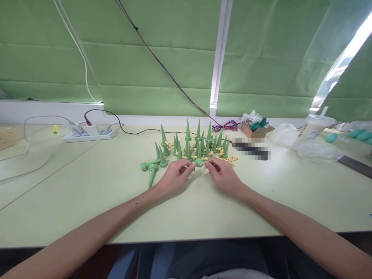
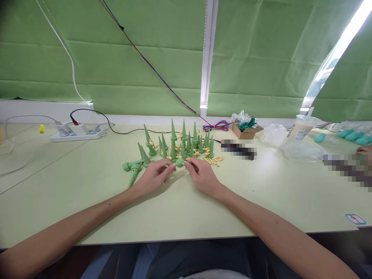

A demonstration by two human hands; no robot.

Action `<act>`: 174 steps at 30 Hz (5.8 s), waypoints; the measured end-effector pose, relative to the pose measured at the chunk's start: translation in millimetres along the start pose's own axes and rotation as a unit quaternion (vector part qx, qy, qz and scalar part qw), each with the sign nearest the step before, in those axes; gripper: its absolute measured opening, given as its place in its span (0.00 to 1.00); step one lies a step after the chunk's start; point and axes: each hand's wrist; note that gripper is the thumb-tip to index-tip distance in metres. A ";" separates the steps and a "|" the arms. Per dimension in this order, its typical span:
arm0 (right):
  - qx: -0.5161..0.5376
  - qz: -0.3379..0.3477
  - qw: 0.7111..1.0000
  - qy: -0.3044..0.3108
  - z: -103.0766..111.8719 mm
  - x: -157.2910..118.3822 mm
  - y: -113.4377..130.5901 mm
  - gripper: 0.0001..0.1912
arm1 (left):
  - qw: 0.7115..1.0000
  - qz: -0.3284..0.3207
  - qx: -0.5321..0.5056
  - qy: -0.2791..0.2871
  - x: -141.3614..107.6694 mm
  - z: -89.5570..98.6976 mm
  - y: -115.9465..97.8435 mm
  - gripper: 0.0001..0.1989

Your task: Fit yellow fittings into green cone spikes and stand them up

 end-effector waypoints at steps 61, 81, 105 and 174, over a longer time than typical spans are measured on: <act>0.043 0.025 0.998 0.040 0.7 -1.4 2.3 0.12 | 0.957 0.096 -0.232 0.147 0.3 0.5 0.8 0.25; 0.016 0.014 0.996 0.085 -0.3 -3.1 -2.0 0.19 | 0.996 -0.076 -0.027 0.043 -4.0 4.1 -7.4 0.14; -0.004 0.004 1.000 0.019 -0.7 0.9 -0.2 0.14 | 0.997 0.041 -0.042 0.049 0.1 -0.7 0.0 0.27; 0.050 0.018 0.997 0.049 -0.4 -0.9 2.7 0.15 | 0.933 0.133 -0.303 0.139 2.2 -1.3 -4.8 0.34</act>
Point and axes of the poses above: each hand's wrist, its own x-axis towards the middle knuckle, its own z-axis out of the back of the hand, y = z × x, and after that the axes turned 1 degree about y, right-handed
